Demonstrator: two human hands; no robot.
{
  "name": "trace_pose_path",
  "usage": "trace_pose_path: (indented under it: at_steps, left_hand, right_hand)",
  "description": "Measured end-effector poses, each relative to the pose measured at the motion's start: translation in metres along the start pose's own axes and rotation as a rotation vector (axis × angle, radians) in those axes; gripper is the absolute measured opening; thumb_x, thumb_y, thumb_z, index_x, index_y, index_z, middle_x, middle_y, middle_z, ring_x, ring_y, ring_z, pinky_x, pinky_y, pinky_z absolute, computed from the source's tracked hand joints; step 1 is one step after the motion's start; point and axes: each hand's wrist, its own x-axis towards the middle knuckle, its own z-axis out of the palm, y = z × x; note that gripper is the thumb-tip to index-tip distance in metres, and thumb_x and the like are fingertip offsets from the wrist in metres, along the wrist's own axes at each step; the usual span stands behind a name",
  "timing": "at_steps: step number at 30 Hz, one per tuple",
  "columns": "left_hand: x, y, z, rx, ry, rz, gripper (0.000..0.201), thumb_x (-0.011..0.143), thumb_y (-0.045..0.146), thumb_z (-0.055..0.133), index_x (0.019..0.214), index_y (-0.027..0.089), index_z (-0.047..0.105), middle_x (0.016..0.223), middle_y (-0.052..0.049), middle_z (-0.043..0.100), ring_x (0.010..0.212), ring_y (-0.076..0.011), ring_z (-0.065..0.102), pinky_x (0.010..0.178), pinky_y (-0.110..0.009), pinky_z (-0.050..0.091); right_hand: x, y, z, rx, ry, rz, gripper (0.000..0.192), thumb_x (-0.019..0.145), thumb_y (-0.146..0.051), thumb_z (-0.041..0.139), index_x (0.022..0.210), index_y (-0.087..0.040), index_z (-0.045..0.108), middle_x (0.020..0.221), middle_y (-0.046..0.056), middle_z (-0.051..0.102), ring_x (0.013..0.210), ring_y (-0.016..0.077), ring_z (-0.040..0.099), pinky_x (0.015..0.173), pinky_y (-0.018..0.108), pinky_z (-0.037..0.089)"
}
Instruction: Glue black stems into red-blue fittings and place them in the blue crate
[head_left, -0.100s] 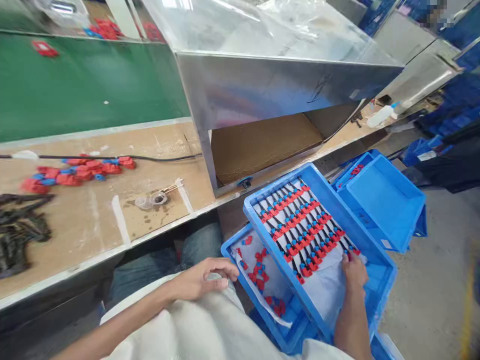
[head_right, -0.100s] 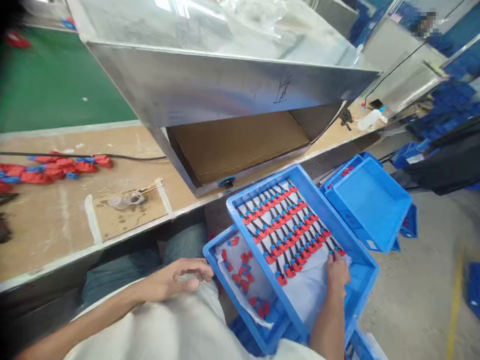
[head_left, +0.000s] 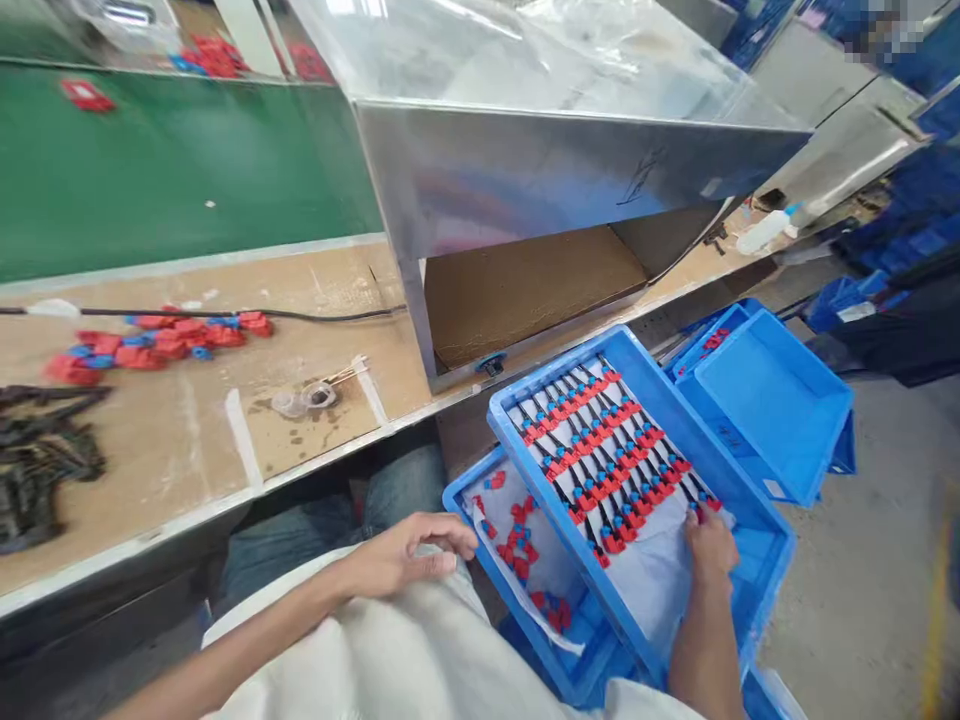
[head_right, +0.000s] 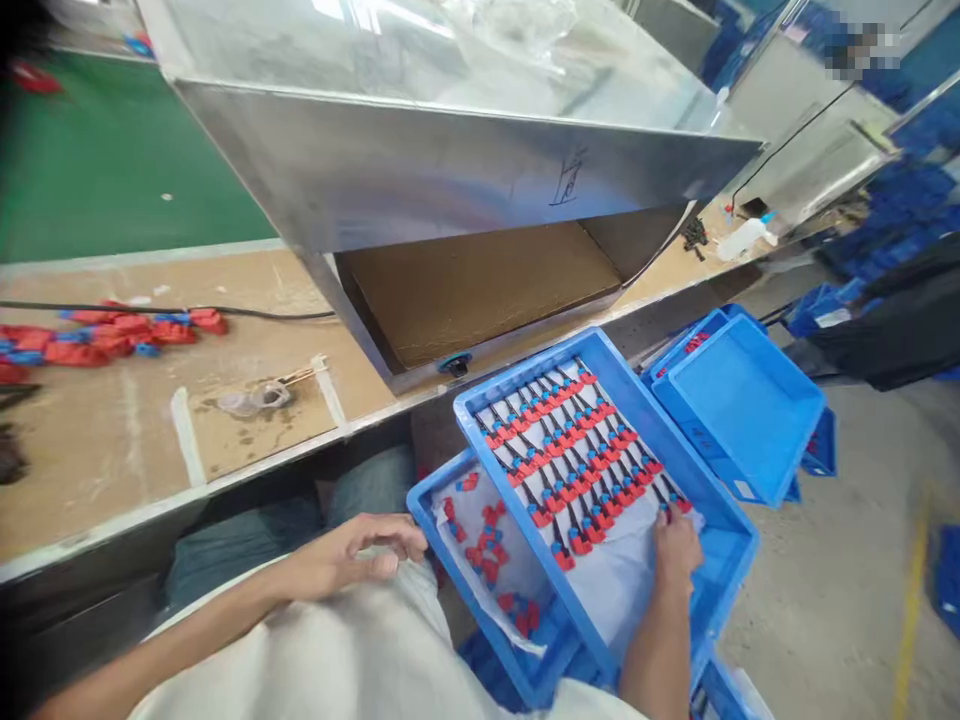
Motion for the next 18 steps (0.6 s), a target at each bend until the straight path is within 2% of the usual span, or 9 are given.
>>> trace_pose_path:
  at_steps: [5, 12, 15, 18]
  left_hand:
    - [-0.001, -0.004, -0.001, -0.035, 0.002, -0.039, 0.059, 0.085, 0.067, 0.061, 0.114, 0.017, 0.07, 0.11, -0.011, 0.072, 0.102, -0.0245, 0.067, 0.089, -0.032, 0.049]
    - [-0.001, -0.004, -0.001, -0.047, -0.003, -0.052, 0.058, 0.085, 0.066, 0.062, 0.115, 0.016, 0.069, 0.11, -0.012, 0.073, 0.102, -0.0245, 0.067, 0.086, -0.031, 0.05]
    - [-0.002, -0.004, -0.002, -0.047, 0.01, -0.043, 0.058, 0.085, 0.065, 0.062, 0.115, 0.016, 0.07, 0.109, -0.012, 0.073, 0.102, -0.0247, 0.067, 0.087, -0.032, 0.049]
    - [-0.004, -0.005, -0.003, -0.053, 0.023, -0.034, 0.057, 0.085, 0.064, 0.063, 0.115, 0.016, 0.07, 0.109, -0.012, 0.073, 0.102, -0.0249, 0.067, 0.088, -0.032, 0.049]
  right_hand:
    - [-0.004, -0.003, -0.006, 0.089, -0.02, 0.034, 0.051, 0.099, -0.036, 0.034, 0.142, -0.02, 0.056, 0.123, 0.019, 0.062, 0.11, 0.0328, 0.062, 0.09, 0.044, 0.049]
    - [-0.008, -0.011, -0.018, 0.139, -0.01, 0.034, 0.05, 0.098, -0.033, 0.037, 0.141, -0.019, 0.057, 0.125, 0.021, 0.061, 0.108, 0.0333, 0.063, 0.09, 0.045, 0.05]
    - [-0.016, -0.012, -0.025, 0.135, 0.022, 0.03, 0.049, 0.093, -0.027, 0.043, 0.138, -0.02, 0.061, 0.12, 0.02, 0.064, 0.102, 0.0319, 0.065, 0.085, 0.043, 0.051]
    - [-0.033, -0.016, -0.034, 0.126, 0.099, -0.003, 0.044, 0.087, -0.021, 0.048, 0.125, -0.019, 0.07, 0.109, 0.019, 0.068, 0.089, 0.0293, 0.067, 0.077, 0.041, 0.052]
